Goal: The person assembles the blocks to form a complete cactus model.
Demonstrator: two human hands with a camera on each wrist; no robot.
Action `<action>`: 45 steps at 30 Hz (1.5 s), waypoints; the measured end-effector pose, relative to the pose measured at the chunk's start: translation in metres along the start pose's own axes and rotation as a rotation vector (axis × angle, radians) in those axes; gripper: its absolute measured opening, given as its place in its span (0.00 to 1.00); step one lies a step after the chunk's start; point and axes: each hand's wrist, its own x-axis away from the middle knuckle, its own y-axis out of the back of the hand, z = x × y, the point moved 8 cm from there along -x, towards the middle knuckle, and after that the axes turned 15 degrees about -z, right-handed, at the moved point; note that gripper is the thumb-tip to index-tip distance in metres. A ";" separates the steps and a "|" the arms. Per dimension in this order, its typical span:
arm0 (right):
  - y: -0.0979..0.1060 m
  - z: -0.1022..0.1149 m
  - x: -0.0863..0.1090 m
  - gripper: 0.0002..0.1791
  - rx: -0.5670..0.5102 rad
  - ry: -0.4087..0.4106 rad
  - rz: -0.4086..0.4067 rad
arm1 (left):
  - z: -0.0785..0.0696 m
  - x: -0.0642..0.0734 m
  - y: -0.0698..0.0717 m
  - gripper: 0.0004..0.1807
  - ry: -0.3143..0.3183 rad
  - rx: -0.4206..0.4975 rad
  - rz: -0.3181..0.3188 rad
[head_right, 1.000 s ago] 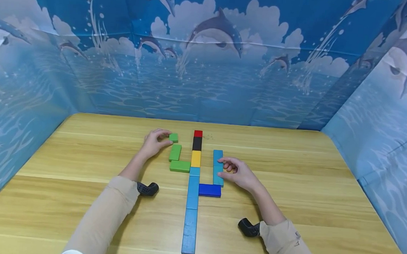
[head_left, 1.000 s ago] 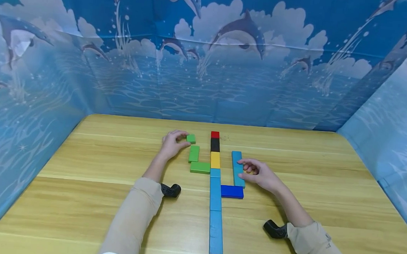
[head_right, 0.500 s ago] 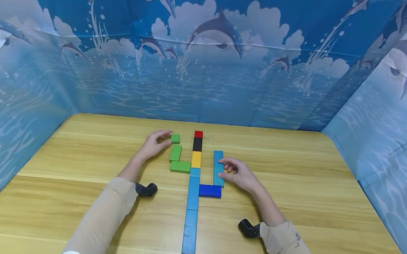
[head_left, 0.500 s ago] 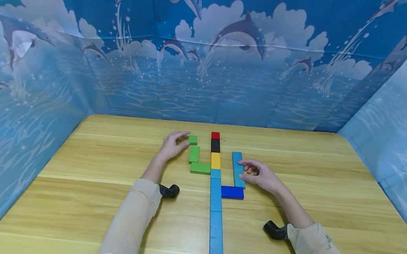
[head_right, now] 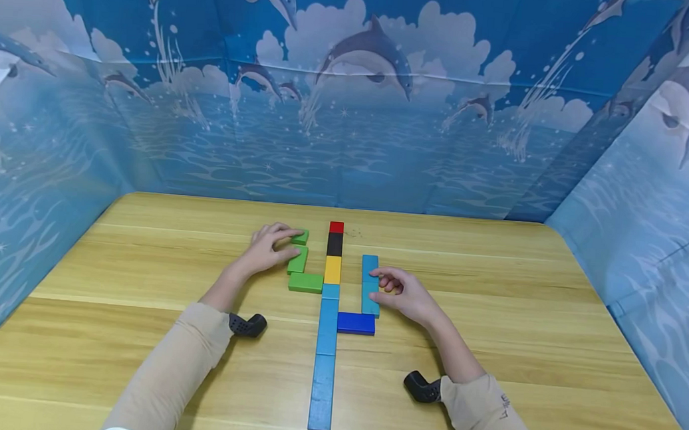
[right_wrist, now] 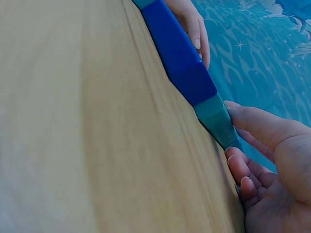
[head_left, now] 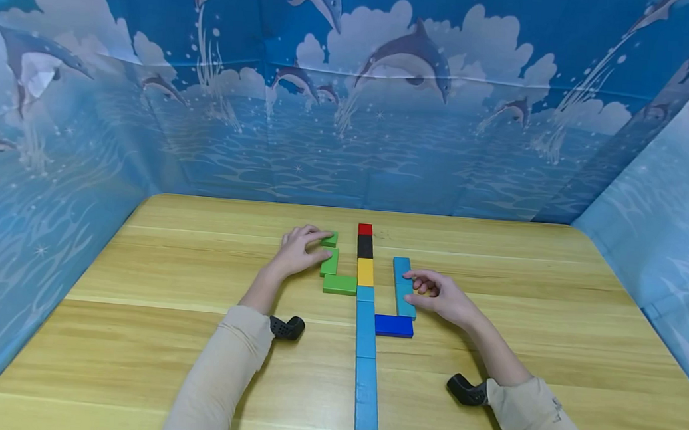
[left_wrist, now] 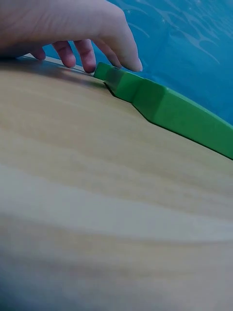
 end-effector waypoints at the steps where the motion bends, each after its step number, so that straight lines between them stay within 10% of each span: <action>1: 0.000 0.000 0.000 0.24 -0.002 -0.002 0.000 | -0.001 0.000 0.000 0.27 -0.007 0.003 0.000; 45: -0.001 0.002 -0.001 0.24 0.013 0.012 0.000 | -0.002 0.007 0.001 0.23 -0.018 0.097 -0.031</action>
